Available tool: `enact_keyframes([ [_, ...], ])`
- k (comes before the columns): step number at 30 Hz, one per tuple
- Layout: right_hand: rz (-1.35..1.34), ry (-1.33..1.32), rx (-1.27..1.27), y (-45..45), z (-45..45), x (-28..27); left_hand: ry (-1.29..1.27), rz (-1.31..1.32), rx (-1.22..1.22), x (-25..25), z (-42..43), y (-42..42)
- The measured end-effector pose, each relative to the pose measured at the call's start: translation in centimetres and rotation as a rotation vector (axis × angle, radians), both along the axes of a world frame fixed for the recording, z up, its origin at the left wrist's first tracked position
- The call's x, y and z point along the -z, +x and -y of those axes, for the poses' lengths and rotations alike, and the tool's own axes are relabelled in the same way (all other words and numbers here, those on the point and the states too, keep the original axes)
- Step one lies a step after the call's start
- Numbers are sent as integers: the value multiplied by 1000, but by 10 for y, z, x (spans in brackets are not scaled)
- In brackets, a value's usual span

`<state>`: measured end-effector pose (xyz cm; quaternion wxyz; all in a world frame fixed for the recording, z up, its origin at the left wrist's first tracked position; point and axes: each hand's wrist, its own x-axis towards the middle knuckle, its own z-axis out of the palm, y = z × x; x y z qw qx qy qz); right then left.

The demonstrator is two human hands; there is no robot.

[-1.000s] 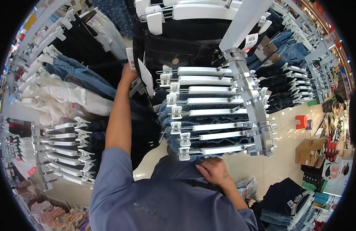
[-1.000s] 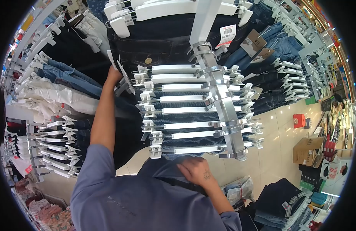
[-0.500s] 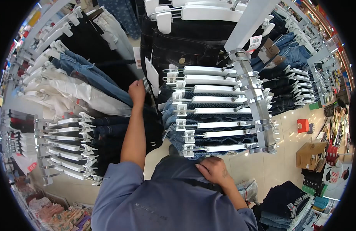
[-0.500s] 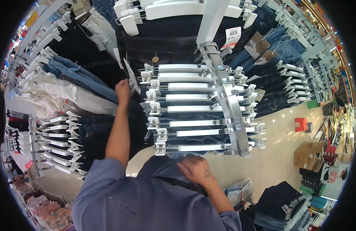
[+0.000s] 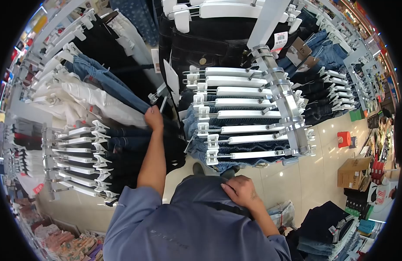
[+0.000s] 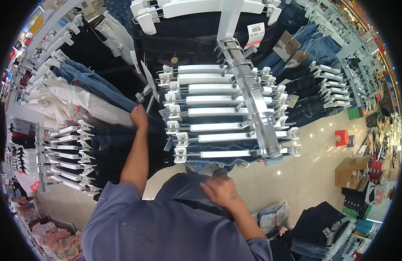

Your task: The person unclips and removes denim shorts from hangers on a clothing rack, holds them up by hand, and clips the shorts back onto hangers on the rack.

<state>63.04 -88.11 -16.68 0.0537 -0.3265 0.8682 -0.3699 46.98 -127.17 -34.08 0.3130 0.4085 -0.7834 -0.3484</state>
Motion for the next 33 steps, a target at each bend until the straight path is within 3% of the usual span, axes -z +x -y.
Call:
enact_keyframes([
  [3,2,6,7,6,0,2,116,-119,-110,44,5,9],
  [6,-5,2,33,13,-3,4,725,-595,-249,59,-9,20],
  [12,32,19,38,21,0,1,729,-543,-187,14,-47,62],
  [20,42,-13,-63,25,9,1,899,-857,-41,-105,-43,56],
  [25,34,32,-152,25,6,1,1028,-980,199,-174,-34,60],
  [33,28,55,-218,22,-27,-7,977,-1170,247,-224,-91,130],
])
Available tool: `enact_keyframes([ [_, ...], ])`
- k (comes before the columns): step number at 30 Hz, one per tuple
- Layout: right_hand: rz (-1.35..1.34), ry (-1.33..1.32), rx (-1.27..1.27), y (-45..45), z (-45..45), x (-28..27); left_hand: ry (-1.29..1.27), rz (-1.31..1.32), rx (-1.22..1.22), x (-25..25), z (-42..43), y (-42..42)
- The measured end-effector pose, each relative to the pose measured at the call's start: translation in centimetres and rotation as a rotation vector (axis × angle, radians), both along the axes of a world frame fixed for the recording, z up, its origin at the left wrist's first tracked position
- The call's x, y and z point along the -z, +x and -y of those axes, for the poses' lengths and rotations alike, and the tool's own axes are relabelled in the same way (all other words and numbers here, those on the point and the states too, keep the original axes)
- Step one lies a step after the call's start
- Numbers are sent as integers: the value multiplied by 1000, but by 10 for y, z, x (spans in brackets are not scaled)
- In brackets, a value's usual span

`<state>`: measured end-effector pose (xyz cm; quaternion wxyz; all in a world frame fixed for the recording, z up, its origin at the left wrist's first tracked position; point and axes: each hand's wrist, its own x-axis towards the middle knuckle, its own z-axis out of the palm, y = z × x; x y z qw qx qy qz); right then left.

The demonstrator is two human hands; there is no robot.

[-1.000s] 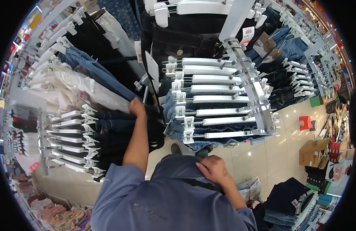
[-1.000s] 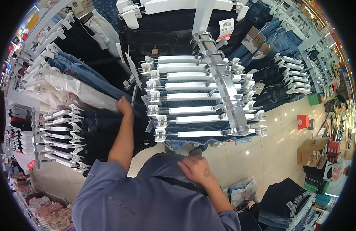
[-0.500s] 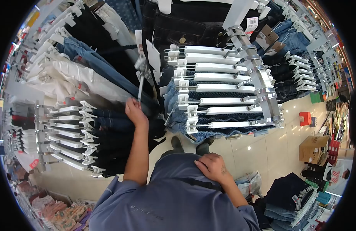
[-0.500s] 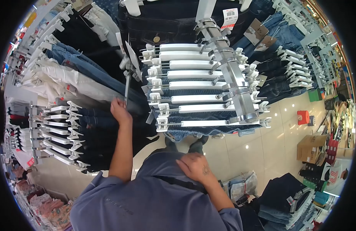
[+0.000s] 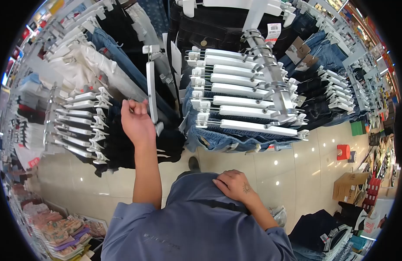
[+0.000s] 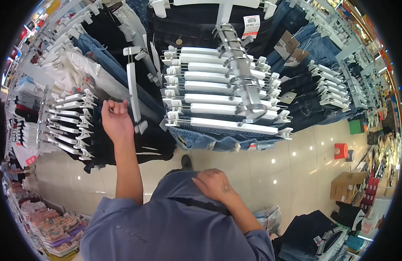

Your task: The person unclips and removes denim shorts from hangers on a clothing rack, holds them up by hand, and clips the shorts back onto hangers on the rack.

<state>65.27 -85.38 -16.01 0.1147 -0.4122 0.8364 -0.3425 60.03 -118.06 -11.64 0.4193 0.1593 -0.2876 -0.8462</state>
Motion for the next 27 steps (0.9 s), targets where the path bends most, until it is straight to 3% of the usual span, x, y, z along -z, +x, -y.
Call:
enact_keyframes([
  [4,8,-34,-17,7,-29,-1,-135,-173,49,-30,-35,33],
  [11,30,-266,44,25,-63,-15,-303,-217,88,-72,-135,80],
  [13,-59,-408,60,23,-59,-25,-435,-214,132,-69,-165,91],
  [18,-81,-438,30,20,-51,-55,-536,-225,215,-58,-241,105],
  [22,30,-314,60,27,-69,-34,-717,-111,256,-42,-269,118],
  [25,60,-300,42,18,-94,-30,-957,77,430,-54,-270,120],
  [26,117,-303,38,16,-104,-30,-1186,213,378,-63,-263,117],
  [27,173,-306,34,13,-115,-29,-1247,257,381,-63,-257,119],
])
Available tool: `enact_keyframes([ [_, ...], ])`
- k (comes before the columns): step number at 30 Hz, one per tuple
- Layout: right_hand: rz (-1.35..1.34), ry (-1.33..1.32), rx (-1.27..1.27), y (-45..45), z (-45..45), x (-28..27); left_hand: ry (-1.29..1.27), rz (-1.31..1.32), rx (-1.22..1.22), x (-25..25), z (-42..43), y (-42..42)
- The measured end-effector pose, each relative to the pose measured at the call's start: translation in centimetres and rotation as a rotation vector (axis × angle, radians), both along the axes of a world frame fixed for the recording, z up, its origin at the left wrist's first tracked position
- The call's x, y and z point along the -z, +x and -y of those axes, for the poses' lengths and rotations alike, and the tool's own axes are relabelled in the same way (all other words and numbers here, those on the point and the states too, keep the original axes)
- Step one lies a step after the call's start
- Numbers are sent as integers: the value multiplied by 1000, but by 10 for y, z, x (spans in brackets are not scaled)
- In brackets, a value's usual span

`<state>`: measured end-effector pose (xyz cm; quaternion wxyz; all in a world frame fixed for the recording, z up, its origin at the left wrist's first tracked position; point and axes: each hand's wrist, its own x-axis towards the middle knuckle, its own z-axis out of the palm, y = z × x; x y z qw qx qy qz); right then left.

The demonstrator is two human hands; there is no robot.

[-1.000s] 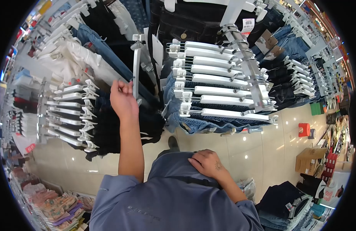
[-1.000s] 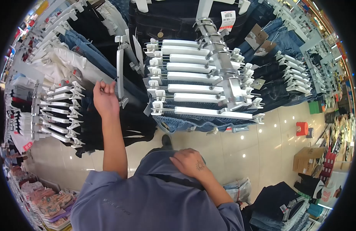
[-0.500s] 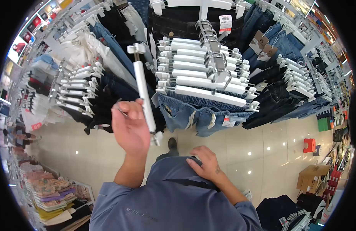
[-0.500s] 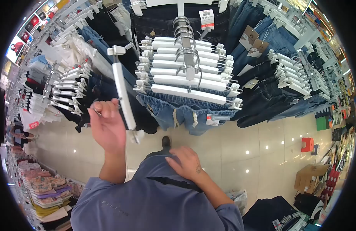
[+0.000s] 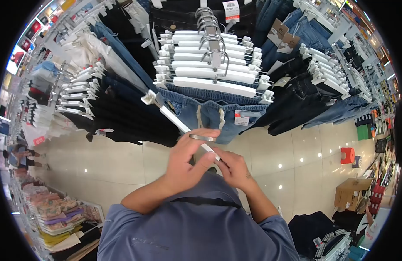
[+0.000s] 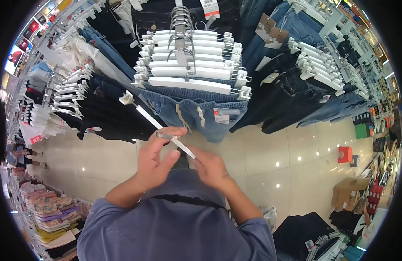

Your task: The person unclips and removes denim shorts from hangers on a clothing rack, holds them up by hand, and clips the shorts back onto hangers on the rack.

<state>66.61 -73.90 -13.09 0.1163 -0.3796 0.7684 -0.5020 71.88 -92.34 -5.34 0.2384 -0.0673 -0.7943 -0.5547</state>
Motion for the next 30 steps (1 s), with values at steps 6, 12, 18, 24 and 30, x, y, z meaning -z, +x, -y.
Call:
enact_keyframes([
  [6,309,-58,-123,-3,-36,-4,-321,83,-169,26,34,22],
  [12,585,-88,-202,4,-42,9,-201,-33,-293,11,26,3],
  [18,721,-64,-353,-4,-51,12,-168,142,88,12,33,11],
  [24,869,-109,-421,-7,-55,12,4,191,200,16,38,11],
  [30,893,-204,-342,-11,-61,15,-64,190,169,11,46,8],
])
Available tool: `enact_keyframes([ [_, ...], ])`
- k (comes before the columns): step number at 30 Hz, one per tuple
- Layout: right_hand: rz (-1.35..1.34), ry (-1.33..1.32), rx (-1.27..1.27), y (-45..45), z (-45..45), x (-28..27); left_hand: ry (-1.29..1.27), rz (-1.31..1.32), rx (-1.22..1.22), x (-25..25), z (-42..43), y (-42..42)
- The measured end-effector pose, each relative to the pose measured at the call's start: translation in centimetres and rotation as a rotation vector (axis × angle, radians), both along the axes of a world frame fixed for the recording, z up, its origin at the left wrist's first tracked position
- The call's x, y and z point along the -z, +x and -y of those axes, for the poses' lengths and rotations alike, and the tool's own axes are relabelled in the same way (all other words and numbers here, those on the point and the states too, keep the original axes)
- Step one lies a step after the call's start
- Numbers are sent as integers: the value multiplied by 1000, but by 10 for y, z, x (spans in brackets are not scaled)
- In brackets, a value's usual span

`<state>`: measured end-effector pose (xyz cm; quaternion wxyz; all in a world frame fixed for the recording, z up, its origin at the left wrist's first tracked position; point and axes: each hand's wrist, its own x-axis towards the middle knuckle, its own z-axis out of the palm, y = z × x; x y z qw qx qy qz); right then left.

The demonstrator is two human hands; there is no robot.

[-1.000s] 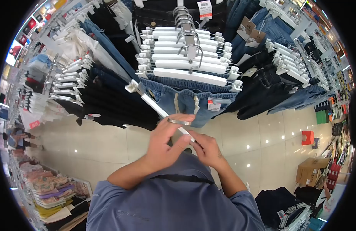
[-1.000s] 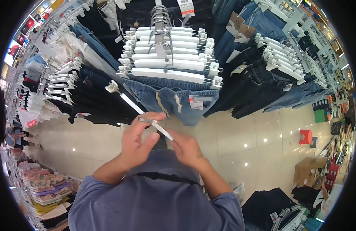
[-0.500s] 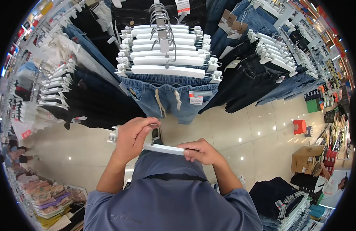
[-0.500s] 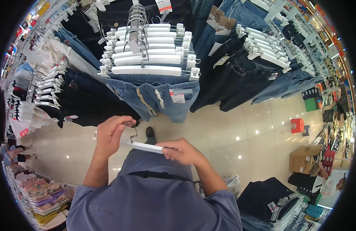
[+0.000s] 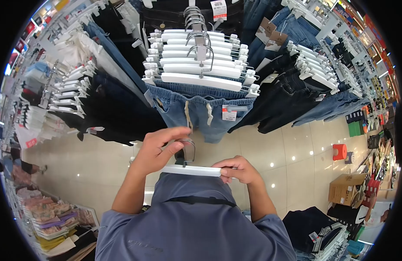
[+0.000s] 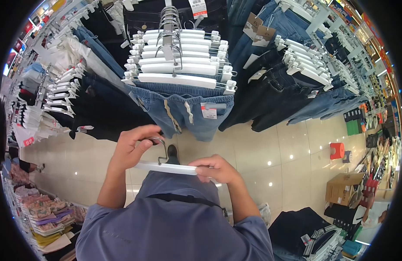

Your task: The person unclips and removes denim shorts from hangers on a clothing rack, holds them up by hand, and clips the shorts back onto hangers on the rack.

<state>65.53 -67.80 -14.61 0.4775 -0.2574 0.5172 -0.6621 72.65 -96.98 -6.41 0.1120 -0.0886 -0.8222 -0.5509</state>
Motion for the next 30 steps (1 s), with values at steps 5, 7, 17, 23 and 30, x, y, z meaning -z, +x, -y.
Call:
enact_keyframes([
  [5,-62,-10,142,-13,-12,-7,-285,-33,-262,-13,36,17],
  [7,-50,-9,204,-16,-15,-5,-300,-20,-317,-10,49,26],
  [17,89,-222,346,-20,10,-1,179,86,-375,33,60,56],
  [23,-92,-281,676,-7,35,1,369,-2,-382,47,71,48],
  [30,-379,-164,1038,-13,44,-23,347,-88,-165,28,75,9],
])
